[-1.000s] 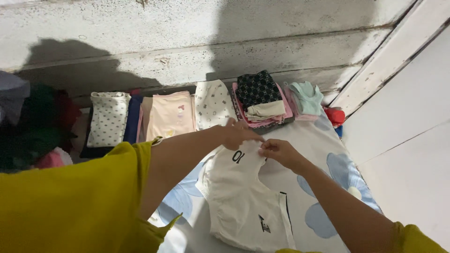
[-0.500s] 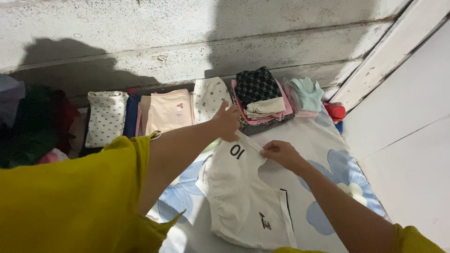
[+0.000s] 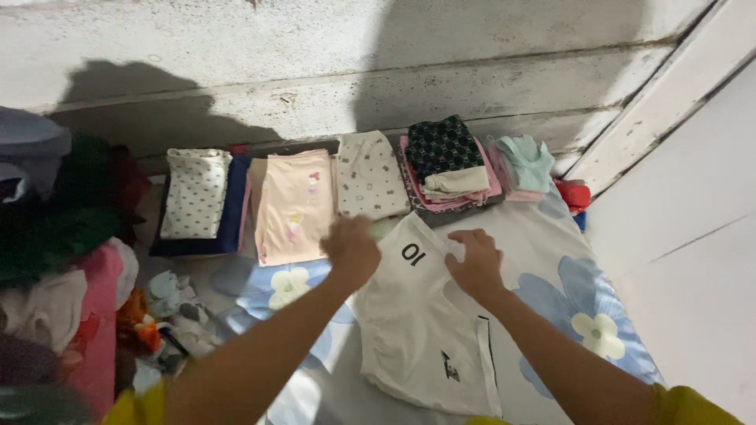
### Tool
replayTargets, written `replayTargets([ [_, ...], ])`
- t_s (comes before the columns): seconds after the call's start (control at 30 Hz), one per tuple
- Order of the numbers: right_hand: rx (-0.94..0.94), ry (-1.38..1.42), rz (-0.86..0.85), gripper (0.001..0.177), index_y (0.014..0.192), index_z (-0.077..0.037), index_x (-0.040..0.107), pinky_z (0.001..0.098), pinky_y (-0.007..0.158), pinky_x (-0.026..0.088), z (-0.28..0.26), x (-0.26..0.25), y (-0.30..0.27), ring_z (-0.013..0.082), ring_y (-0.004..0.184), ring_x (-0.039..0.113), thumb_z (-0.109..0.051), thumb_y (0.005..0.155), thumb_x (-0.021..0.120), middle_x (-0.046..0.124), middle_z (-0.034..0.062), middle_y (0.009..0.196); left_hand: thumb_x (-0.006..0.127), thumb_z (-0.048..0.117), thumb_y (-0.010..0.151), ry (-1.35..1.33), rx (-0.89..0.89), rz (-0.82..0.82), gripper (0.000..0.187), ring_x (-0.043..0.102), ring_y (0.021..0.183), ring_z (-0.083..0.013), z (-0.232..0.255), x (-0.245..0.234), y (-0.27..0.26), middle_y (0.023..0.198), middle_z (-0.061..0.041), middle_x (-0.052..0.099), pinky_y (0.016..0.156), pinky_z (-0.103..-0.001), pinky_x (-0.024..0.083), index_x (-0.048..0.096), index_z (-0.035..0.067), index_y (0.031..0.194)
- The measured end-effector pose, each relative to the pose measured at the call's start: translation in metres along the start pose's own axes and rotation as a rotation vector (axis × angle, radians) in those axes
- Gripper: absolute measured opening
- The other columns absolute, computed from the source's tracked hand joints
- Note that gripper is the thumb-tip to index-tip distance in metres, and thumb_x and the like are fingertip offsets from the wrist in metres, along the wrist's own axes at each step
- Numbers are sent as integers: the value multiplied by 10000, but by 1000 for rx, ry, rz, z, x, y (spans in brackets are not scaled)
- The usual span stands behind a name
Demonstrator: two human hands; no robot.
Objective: Folding various items of laundry including pants, shorts, and shirts on a bed.
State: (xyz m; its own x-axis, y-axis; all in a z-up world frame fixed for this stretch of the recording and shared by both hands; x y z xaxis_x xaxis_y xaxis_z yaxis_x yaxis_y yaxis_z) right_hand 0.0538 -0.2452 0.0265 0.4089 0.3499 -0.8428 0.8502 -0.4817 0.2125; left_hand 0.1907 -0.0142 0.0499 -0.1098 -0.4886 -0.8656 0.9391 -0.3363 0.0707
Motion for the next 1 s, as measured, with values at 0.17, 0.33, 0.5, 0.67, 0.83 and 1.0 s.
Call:
replayTargets([
  [0.17,-366,183,-113,462,1323,-128,610,489,1098,416,-65,29,-7,318,1314,529,-182,872,693,586,99,1383,710,456,851,117,-292,-11,613,478,1251,-425,-63,9,-67,1356,-228,524,928,-647,380,593,33,1279],
  [0.33,-716,58,-422,616,1520,-32,399,501,1201,285,-91,64,-20,401,1478,320,-257,979,591,364,170,1606,591,551,926,182,-390,-82,538,533,1223,-350,-84,23,-93,1256,-149,629,1011,-635,378,692,75,1157],
  [0.5,-495,-165,-512,660,1612,-111,198,500,1238,106,-65,73,-8,289,1587,111,-411,1037,318,145,109,1711,519,508,987,252,-412,-166,468,549,1184,-361,-84,21,-85,1244,-122,650,969,-648,380,735,106,1094],
  [0.67,-715,-205,-489,675,1618,-33,154,476,1261,66,-121,66,-44,326,1576,75,-446,1095,258,96,173,1708,525,465,992,352,-271,52,440,533,1148,-321,-172,155,-58,1152,-98,646,1022,-551,366,713,73,1058],
  [0.83,-728,-107,-697,666,1624,-80,142,453,1258,40,-104,78,-46,285,1584,63,-453,1080,237,75,144,1724,548,427,944,256,-243,172,413,514,1100,-308,-130,76,-78,1084,-95,632,987,-533,348,691,40,954],
  [1.0,-637,-422,-471,645,1632,-122,115,475,1238,56,-61,64,-6,242,1595,73,-424,1071,212,75,84,1726,563,369,906,270,-329,136,330,537,1073,-331,-91,17,-89,1093,-102,655,924,-580,335,721,80,922],
])
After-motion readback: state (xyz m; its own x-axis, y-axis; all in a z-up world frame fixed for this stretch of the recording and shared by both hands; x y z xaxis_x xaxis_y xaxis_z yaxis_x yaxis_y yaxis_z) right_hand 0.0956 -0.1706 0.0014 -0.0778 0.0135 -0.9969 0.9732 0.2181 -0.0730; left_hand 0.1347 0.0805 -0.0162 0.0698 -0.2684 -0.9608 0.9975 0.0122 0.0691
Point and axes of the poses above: each hand's wrist, its own y-axis towards the middle knuckle, its own x-axis out of the palm, z = x × y, the point moved 7 cm from there along y, towards the middle knuckle
